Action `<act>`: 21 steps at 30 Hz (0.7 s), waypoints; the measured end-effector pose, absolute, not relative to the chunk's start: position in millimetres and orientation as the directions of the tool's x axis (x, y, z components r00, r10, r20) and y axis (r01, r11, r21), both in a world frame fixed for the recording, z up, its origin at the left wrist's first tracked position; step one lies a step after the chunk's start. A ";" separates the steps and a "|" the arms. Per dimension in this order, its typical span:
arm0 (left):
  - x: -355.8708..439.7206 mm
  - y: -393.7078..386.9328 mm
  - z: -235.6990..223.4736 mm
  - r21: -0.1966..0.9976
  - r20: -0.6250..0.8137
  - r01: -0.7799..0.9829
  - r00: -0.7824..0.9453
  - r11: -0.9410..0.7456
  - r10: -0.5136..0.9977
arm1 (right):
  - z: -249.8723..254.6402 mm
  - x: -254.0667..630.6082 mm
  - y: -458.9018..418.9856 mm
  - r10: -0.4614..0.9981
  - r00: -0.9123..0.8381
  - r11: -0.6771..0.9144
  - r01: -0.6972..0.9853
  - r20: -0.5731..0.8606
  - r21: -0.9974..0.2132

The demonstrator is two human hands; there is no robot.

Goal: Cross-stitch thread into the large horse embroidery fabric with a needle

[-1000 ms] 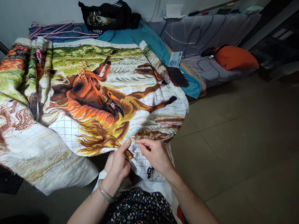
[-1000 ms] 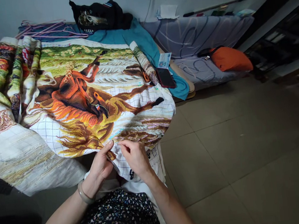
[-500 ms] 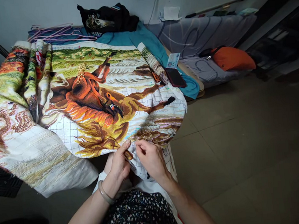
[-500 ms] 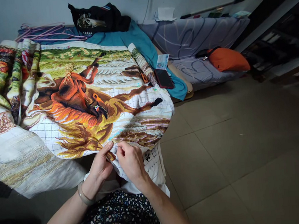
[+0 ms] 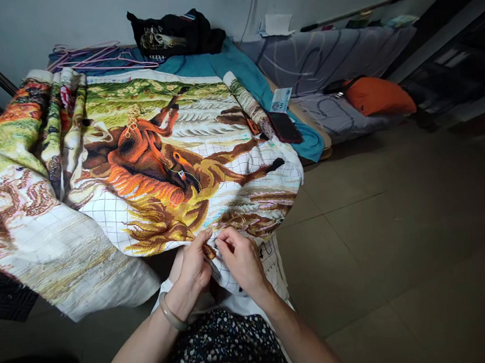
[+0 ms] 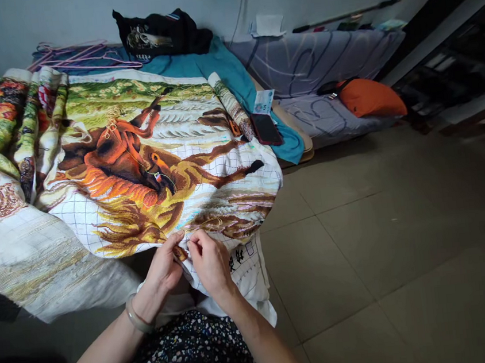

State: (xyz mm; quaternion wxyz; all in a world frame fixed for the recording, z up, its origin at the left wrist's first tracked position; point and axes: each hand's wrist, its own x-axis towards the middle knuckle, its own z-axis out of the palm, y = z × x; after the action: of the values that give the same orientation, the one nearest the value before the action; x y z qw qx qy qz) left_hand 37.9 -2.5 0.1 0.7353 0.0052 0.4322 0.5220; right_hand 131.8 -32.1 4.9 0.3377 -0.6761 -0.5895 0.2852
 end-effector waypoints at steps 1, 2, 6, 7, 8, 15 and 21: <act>38.0 -2.3 0.2 0.461 -0.629 -0.764 0.077 0.451 0.773 | 4.0 131.5 -31.8 0.989 0.144 -0.073 0.597 0.017 -0.799; 38.1 -2.1 0.1 0.463 -0.627 -0.766 0.073 0.446 0.775 | 3.1 131.3 -31.4 0.989 0.147 -0.070 0.586 0.020 -0.807; 38.6 -2.1 -0.4 0.467 -0.613 -0.771 0.070 0.432 0.787 | -0.2 131.6 -30.3 0.987 0.157 -0.071 0.545 0.018 -0.835; 38.7 -2.2 -0.4 0.467 -0.610 -0.772 0.072 0.432 0.789 | -0.7 132.1 -30.2 0.988 0.155 -0.072 0.539 0.015 -0.840; 38.8 -2.5 -0.2 0.465 -0.609 -0.773 0.074 0.432 0.789 | -1.1 132.6 -30.3 0.989 0.150 -0.071 0.531 0.011 -0.844; 38.3 -5.2 1.7 0.433 -0.616 -0.784 0.103 0.445 0.781 | -1.3 133.2 -28.4 0.989 0.136 -0.116 0.416 -0.064 -0.902; 38.2 -7.0 -3.1 0.470 -0.589 -0.769 0.092 0.433 0.803 | 3.5 129.9 -24.3 0.979 0.152 -0.176 0.310 -0.135 -0.934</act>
State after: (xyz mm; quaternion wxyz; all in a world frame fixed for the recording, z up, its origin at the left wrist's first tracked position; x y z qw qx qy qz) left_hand 38.2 -7.0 -3.1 0.7388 0.0205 0.4133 0.5320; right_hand 129.9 -24.3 3.5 0.4015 -0.6439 -0.5006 0.4167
